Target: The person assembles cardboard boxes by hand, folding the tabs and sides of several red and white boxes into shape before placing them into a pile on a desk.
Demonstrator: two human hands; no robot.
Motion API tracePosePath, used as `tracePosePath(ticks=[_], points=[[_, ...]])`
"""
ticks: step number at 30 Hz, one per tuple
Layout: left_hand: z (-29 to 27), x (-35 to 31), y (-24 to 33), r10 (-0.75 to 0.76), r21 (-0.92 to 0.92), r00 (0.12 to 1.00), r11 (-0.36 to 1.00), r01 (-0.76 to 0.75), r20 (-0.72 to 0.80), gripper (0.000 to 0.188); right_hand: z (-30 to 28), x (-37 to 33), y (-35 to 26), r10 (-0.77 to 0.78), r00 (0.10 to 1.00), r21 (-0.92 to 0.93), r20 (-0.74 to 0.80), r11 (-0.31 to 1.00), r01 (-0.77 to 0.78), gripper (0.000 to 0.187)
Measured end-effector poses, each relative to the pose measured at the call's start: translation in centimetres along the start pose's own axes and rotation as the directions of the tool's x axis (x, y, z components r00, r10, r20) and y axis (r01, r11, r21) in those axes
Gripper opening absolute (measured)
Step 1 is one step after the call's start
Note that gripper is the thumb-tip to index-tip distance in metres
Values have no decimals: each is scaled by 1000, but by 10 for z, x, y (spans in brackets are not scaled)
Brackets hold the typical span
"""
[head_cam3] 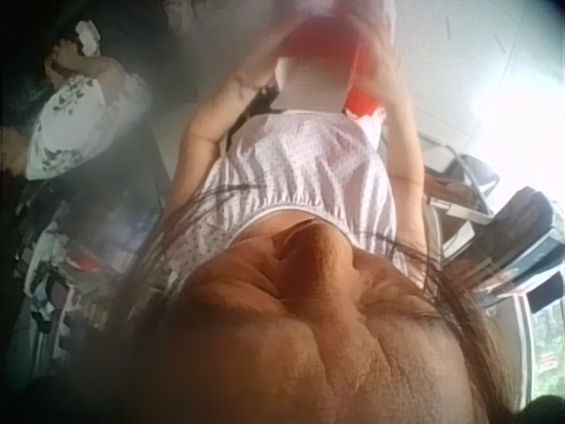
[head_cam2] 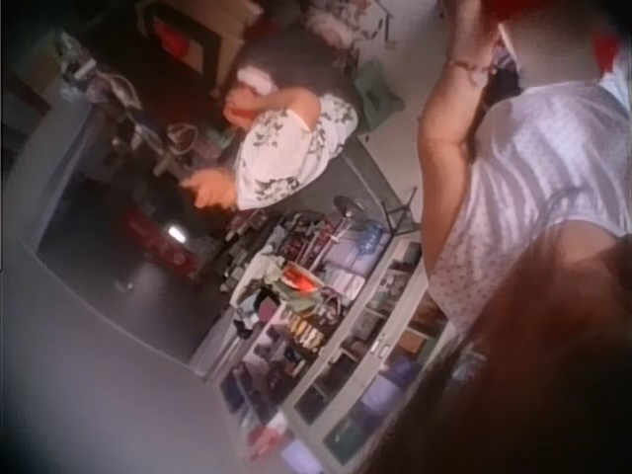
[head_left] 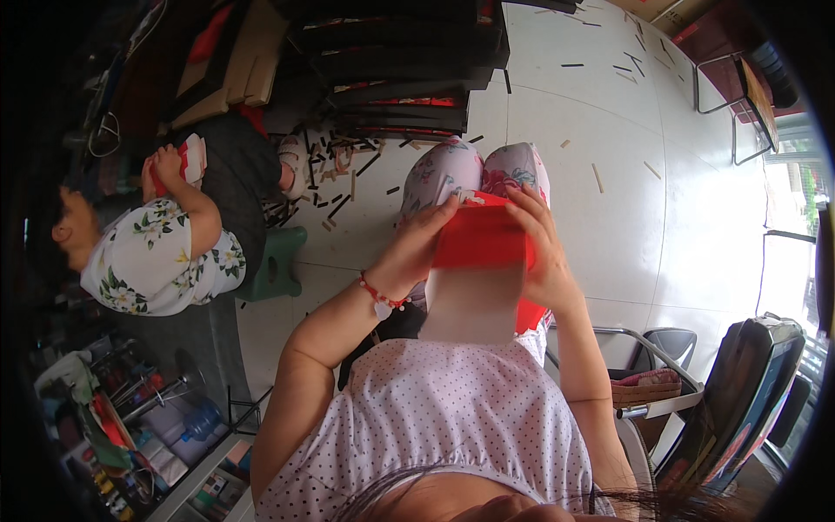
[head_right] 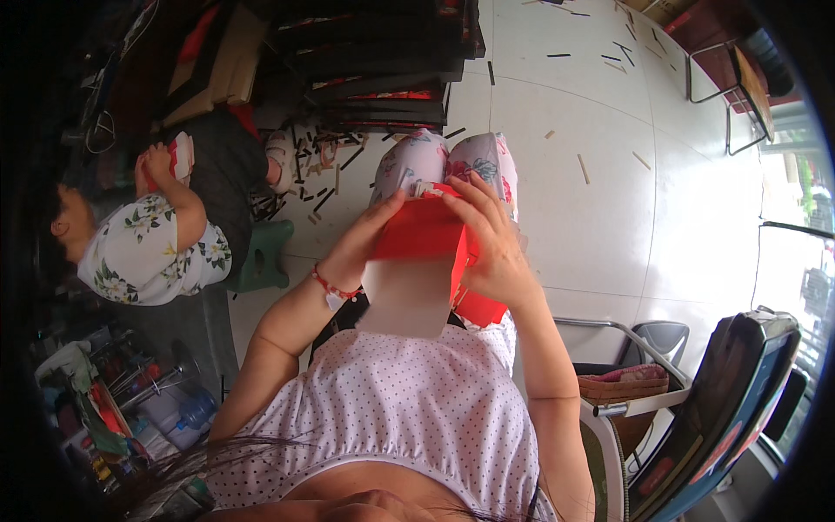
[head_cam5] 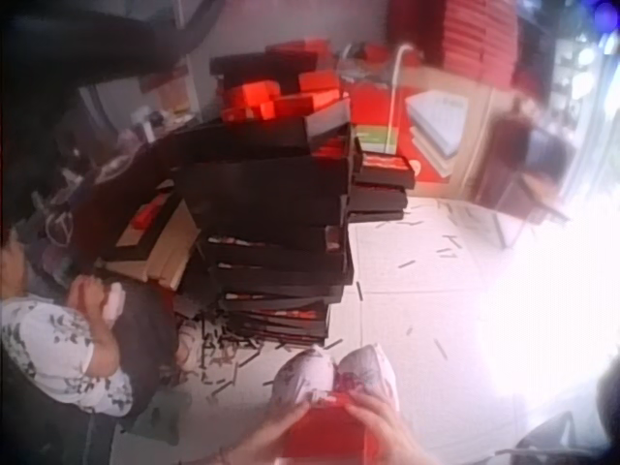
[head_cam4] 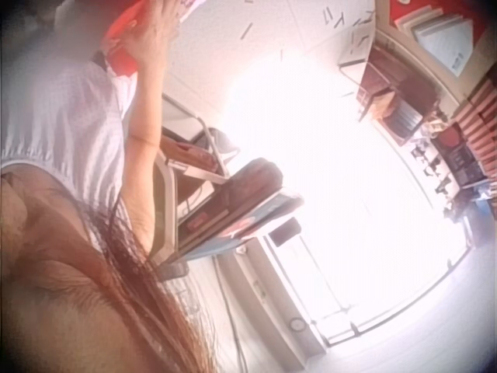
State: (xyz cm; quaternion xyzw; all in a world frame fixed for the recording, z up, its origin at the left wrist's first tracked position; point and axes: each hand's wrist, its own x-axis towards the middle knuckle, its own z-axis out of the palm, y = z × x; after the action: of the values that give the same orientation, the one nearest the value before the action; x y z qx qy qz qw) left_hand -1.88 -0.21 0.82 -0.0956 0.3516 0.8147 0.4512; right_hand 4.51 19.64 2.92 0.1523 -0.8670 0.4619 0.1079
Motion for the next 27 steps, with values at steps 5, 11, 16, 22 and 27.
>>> tracePosePath(ticks=[5, 11, 16, 22, 27], points=[[-6, -2, -9, 189, 166, 982, 968, -186, -1, 79, 7, -11, 6, 326, 945, 228, -37, 923, -310, 74], [-2, -12, -8, 631, 538, 658, 415, -734, 411, 96, 9, -13, 0, 428, 898, 416, 101, 802, -429, 84], [7, -14, -9, 612, 625, 702, 399, -671, 364, 89, 23, -15, 3, 235, 958, 431, -167, 891, -144, 86], [17, -16, -13, 711, 497, 614, 418, -760, 341, 78, 19, -15, -2, 296, 954, 670, -43, 717, -192, 73], [16, -17, -13, 725, 619, 588, 287, -731, 359, 59, 24, -17, -5, 350, 935, 725, -51, 657, -206, 63]])
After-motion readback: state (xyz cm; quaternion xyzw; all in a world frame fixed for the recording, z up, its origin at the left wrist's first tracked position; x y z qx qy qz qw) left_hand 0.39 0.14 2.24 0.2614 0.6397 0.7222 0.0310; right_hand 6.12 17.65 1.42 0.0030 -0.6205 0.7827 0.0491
